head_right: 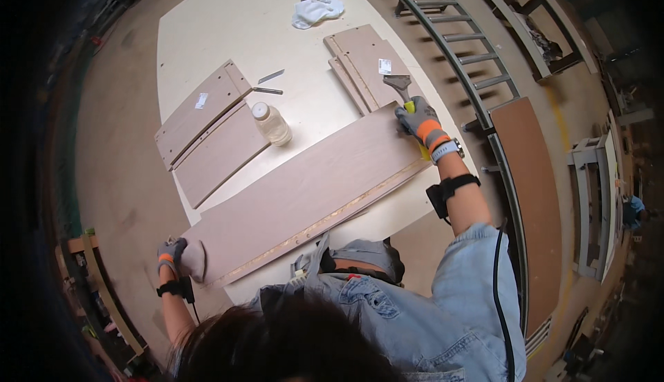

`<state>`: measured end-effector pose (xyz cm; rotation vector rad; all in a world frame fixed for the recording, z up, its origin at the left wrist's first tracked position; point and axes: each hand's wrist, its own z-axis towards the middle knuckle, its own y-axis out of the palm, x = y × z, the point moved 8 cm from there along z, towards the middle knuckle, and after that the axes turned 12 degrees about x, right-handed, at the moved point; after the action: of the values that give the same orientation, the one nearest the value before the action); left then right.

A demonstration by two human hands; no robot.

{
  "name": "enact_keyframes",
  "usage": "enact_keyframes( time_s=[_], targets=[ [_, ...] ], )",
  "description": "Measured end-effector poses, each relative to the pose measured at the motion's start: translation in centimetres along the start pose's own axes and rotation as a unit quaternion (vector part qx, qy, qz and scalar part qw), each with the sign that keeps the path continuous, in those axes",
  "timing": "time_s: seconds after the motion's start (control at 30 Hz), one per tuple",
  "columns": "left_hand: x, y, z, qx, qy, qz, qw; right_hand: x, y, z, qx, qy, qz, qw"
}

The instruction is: The person cleans wooden panels by scraping them with a scraper and wiping them with a cloth. They pick up the panels, turn them over, and place them onto a larger white board before wiping the surfaces again.

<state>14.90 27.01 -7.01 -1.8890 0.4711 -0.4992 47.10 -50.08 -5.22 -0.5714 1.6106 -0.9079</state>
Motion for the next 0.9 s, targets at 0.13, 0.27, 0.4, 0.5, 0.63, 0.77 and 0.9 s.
enact_keyframes(
  time_s=[0.13, 0.27, 0.4, 0.5, 0.63, 0.77, 0.9],
  targets=[
    [9.7, -3.5, -8.8, -0.001, 0.055, -0.012, 0.998, -0.6, -6.8, -5.8, 0.058, 0.167, 0.188, 0.966],
    [18.4, 0.5, -15.0, -0.005, 0.302, -0.054, 0.952, 5.3, -9.6, -11.2, 0.085, 0.252, 0.203, 0.942],
    [28.2, 4.6, -22.1, -0.076, 0.429, 0.01, 0.9, 6.9, -9.0, -18.7, 0.037, 0.275, 0.153, 0.948],
    [32.2, 7.1, -25.4, -0.098, 0.471, 0.054, 0.875, 7.2, -8.0, -23.7, -0.03, 0.244, 0.063, 0.967],
    [35.8, 8.4, -26.8, -0.11, 0.482, 0.099, 0.864, 6.0, -8.5, -27.5, -0.081, 0.274, 0.031, 0.958],
    [38.1, 10.1, -26.5, -0.093, 0.47, 0.107, 0.871, 4.6, -9.3, -26.5, -0.08, 0.208, -0.033, 0.974],
    [39.9, 10.7, -26.3, -0.1, 0.42, 0.123, 0.894, 5.1, -7.1, -23.0, -0.069, 0.079, -0.068, 0.992]
  ],
)
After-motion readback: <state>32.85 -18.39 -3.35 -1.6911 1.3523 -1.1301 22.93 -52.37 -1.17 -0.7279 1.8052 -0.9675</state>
